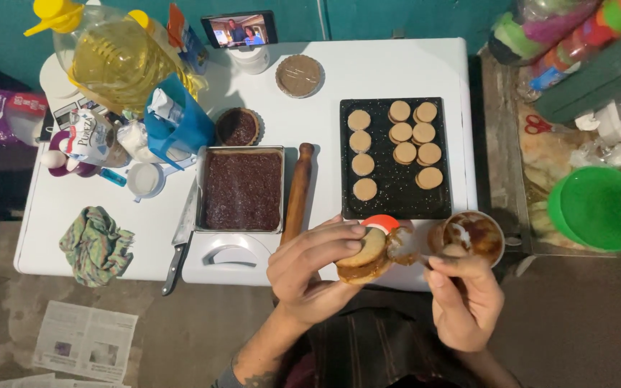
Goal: Assembling alfajores by spreading dulce de leche on cookies and pressing them together.
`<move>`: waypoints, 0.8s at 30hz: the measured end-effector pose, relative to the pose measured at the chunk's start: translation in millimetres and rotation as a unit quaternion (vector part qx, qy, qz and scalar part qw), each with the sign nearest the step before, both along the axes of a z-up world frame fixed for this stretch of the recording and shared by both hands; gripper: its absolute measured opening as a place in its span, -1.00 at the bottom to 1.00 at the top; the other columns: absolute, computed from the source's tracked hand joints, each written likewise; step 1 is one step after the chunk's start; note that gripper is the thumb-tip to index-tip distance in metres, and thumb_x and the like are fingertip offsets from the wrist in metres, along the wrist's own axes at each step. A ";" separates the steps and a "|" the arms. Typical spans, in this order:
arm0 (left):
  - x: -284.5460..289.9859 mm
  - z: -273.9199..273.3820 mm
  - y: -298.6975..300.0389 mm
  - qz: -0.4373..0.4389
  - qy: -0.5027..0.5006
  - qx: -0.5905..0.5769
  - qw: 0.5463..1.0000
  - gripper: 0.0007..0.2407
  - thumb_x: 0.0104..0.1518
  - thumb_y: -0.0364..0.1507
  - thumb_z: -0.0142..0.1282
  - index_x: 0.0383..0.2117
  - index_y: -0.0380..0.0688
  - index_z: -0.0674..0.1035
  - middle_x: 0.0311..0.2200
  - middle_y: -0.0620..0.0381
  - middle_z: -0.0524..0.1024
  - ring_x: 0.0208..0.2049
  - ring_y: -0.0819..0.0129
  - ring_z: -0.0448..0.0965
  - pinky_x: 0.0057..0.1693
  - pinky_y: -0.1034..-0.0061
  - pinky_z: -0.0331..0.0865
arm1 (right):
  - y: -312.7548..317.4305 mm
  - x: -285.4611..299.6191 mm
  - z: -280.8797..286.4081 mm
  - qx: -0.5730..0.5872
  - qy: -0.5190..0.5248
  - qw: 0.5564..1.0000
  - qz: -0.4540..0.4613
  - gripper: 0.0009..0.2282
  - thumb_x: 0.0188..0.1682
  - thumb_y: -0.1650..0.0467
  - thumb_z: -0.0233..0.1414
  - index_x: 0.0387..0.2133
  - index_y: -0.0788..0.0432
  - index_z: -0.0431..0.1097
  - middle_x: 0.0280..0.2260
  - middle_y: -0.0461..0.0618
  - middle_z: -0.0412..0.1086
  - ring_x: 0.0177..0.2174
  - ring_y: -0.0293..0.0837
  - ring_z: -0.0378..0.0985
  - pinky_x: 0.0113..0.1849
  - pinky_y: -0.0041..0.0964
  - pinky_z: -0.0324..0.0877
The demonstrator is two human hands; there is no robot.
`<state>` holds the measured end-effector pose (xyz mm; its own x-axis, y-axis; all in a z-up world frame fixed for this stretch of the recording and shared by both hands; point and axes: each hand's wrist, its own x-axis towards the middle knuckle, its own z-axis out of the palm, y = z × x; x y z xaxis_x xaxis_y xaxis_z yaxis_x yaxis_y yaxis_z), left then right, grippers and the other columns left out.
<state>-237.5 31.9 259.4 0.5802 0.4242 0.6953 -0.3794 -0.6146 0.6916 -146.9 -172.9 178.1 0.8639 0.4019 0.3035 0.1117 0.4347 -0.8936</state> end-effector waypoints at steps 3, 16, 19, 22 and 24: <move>0.4 -8.2 -1.8 -0.028 -0.014 -0.060 0.998 -0.68 0.02 -0.43 0.48 -0.16 -0.17 0.57 -0.12 0.03 0.66 -0.01 0.23 0.72 0.25 0.24 0.60 | -5.6 4.3 -7.7 0.092 0.106 0.984 0.106 -0.86 0.11 0.67 0.03 -0.09 0.42 0.39 -0.29 0.10 0.37 -0.33 -0.26 0.37 -0.16 -0.32 0.36; 0.6 -3.9 7.8 -0.029 0.044 -0.034 0.998 -0.71 0.00 -0.47 0.44 -0.18 -0.15 0.59 -0.14 0.03 0.69 0.03 0.16 0.74 0.33 0.12 0.50 | -4.7 2.7 9.5 -0.148 -0.160 0.975 -0.048 -0.86 0.06 0.61 0.03 -0.14 0.36 0.36 -0.12 0.16 0.42 -0.32 -0.28 0.38 -0.15 -0.46 0.30; 0.9 -6.7 6.5 -0.044 0.028 -0.060 0.997 -0.69 -0.01 -0.46 0.47 -0.18 -0.14 0.57 -0.14 0.03 0.69 0.02 0.17 0.73 0.34 0.10 0.49 | -2.6 3.7 -6.7 -0.011 -0.001 1.000 0.001 -0.84 0.02 0.64 0.03 -0.14 0.40 0.40 -0.13 0.16 0.40 -0.34 -0.30 0.36 -0.24 -0.49 0.30; 0.2 -10.4 3.7 -0.049 0.008 -0.092 0.995 -0.65 -0.05 -0.46 0.52 -0.18 -0.15 0.57 -0.14 -0.01 0.68 0.01 0.17 0.73 0.34 0.09 0.51 | 1.8 4.6 -6.9 0.020 0.006 0.999 0.043 -0.87 0.08 0.64 0.01 -0.13 0.37 0.39 -0.32 0.04 0.34 -0.36 -0.27 0.33 -0.18 -0.39 0.31; 0.0 -13.7 2.6 -0.051 -0.009 -0.112 0.992 -0.63 -0.05 -0.49 0.55 -0.17 -0.15 0.56 -0.15 0.01 0.69 0.02 0.20 0.74 0.29 0.15 0.51 | 5.3 4.6 -2.0 0.066 0.097 0.988 0.102 -0.86 0.07 0.64 -0.01 -0.14 0.38 0.37 -0.29 0.01 0.29 -0.35 -0.27 0.23 -0.28 -0.36 0.24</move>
